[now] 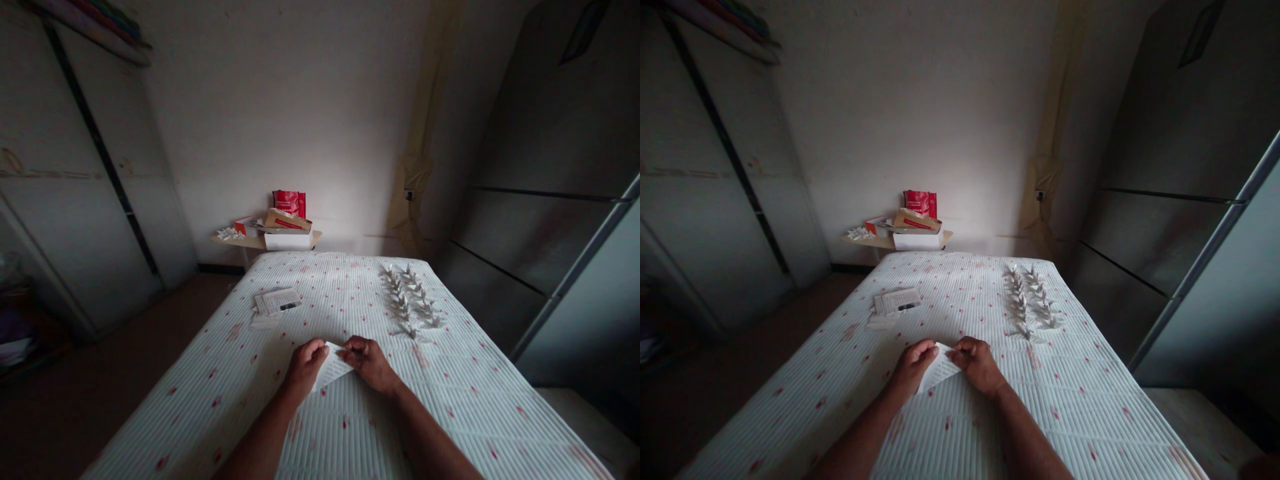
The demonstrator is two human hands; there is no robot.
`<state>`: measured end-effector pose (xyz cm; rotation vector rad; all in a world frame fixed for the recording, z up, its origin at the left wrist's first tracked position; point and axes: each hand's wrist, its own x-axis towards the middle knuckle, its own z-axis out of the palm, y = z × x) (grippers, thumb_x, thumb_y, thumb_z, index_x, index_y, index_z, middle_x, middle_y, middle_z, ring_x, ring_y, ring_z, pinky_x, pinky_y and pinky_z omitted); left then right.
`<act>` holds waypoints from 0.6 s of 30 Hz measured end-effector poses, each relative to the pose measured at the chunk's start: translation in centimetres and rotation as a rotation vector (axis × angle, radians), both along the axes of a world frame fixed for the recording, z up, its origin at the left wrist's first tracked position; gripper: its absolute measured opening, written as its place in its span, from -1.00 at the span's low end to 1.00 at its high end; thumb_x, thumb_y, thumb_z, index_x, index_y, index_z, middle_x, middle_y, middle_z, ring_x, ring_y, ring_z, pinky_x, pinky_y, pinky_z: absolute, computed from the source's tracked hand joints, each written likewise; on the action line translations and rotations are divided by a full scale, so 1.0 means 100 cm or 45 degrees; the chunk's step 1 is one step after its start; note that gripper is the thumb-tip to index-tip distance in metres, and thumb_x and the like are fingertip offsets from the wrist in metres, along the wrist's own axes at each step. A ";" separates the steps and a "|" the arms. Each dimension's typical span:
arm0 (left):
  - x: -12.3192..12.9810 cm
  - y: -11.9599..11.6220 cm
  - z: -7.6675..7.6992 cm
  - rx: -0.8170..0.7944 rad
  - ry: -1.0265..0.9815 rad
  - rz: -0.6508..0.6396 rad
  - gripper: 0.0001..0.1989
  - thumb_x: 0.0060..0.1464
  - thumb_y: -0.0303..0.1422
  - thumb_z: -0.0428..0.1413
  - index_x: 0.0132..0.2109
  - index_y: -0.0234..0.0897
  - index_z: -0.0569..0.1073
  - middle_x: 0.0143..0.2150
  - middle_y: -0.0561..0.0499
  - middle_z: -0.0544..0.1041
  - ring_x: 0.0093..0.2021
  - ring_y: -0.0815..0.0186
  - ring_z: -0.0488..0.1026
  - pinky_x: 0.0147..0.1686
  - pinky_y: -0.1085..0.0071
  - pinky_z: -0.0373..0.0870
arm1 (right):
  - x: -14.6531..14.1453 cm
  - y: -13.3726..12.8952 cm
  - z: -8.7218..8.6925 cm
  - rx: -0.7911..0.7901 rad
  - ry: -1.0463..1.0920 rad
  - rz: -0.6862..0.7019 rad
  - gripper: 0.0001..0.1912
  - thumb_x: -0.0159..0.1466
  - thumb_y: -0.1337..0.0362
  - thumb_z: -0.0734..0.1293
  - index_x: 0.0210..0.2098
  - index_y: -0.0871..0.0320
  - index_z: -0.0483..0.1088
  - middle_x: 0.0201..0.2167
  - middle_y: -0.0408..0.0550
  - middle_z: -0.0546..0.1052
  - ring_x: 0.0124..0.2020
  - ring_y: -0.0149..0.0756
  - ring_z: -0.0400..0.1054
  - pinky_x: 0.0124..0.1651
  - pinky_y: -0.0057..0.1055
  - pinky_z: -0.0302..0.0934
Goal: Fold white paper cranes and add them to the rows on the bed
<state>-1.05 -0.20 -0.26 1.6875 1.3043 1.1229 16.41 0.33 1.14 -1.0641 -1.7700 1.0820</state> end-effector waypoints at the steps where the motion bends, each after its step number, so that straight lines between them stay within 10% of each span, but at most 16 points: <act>1: 0.000 0.000 -0.001 0.011 0.021 0.010 -0.73 0.04 -0.20 -0.10 -0.49 -0.28 0.26 -0.60 0.17 0.16 -0.54 0.44 0.15 -0.52 0.53 0.08 | 0.002 0.000 0.001 0.006 -0.035 -0.012 -0.70 0.15 0.08 0.26 -0.52 0.20 0.33 -0.58 -0.20 0.26 -0.53 -0.46 0.14 -0.48 -0.52 0.01; 9: 0.003 0.008 0.004 0.170 0.761 0.040 -0.74 0.12 -0.30 -0.13 -0.42 -0.27 0.38 -0.54 0.10 0.37 -0.47 0.41 0.31 -0.43 0.52 0.11 | 0.013 -0.009 0.012 0.234 -0.776 -0.157 -0.82 0.16 0.28 0.24 -0.53 0.19 0.38 -0.51 -0.14 0.37 -0.47 -0.44 0.23 -0.43 -0.53 -0.01; 18: 0.009 0.014 0.010 0.585 1.273 -0.048 -0.82 0.10 -0.43 -0.06 -0.40 -0.26 0.40 -0.42 -0.02 0.47 -0.27 0.26 0.38 -0.26 0.37 0.21 | 0.006 -0.011 0.009 0.298 -0.992 -0.230 -0.90 0.14 0.39 0.24 -0.47 0.19 0.38 -0.38 -0.04 0.40 -0.29 -0.34 0.28 -0.26 -0.50 0.10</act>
